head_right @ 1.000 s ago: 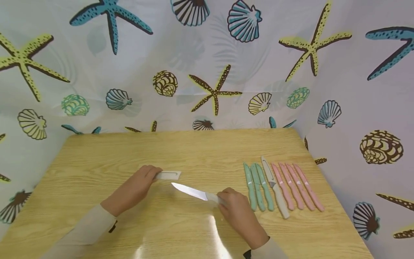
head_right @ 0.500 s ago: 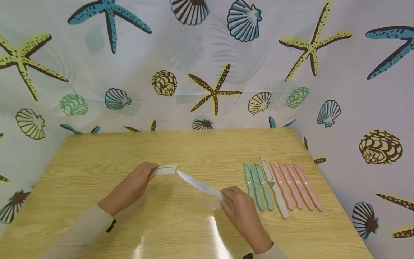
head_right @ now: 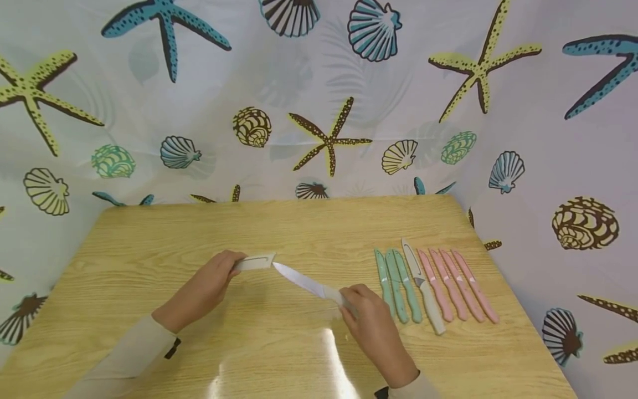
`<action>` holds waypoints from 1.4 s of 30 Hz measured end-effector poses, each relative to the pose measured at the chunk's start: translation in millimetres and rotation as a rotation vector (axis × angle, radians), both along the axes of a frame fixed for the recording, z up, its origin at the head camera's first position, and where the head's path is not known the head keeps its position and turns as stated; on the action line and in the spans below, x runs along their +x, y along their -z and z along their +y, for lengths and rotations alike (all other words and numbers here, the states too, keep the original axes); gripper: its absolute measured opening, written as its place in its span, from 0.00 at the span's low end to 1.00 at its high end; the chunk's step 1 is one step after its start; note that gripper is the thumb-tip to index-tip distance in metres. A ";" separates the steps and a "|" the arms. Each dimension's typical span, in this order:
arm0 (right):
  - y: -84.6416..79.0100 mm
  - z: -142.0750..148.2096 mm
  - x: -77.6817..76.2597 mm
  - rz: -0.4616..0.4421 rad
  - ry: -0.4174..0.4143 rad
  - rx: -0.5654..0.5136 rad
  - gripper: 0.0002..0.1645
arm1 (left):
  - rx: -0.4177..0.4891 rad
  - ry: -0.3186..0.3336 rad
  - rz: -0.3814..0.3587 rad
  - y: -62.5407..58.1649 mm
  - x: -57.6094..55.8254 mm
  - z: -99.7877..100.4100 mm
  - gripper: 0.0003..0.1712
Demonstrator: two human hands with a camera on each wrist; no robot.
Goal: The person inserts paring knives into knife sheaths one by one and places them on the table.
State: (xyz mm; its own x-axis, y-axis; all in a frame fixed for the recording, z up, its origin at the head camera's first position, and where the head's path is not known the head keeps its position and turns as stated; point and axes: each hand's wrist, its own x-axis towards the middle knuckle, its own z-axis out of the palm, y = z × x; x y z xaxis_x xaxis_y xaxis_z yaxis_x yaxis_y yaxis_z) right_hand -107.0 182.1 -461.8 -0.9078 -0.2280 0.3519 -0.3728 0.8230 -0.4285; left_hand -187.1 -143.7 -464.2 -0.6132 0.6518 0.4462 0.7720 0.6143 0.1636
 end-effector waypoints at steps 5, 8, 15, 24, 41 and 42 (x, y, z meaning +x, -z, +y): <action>-1.4 1.7 -0.7 0.046 -0.027 0.047 0.18 | -0.017 -0.006 0.001 2.1 0.2 -1.9 0.17; -3.8 3.2 -1.5 0.079 -0.038 0.098 0.19 | 0.000 0.005 -0.059 2.3 0.8 -3.4 0.18; -6.2 3.3 -3.4 0.123 -0.078 0.221 0.18 | -0.139 0.026 0.034 7.8 1.3 -3.7 0.24; 3.9 -0.6 -3.9 0.177 -0.133 0.202 0.20 | -0.141 0.067 0.069 16.2 6.9 -0.2 0.26; 16.0 -11.4 -2.3 0.232 -0.112 0.129 0.23 | -0.110 0.165 0.079 22.3 17.7 24.2 0.28; 16.2 -12.2 -2.1 0.229 -0.110 0.127 0.23 | -0.119 0.161 0.084 22.1 18.1 26.0 0.28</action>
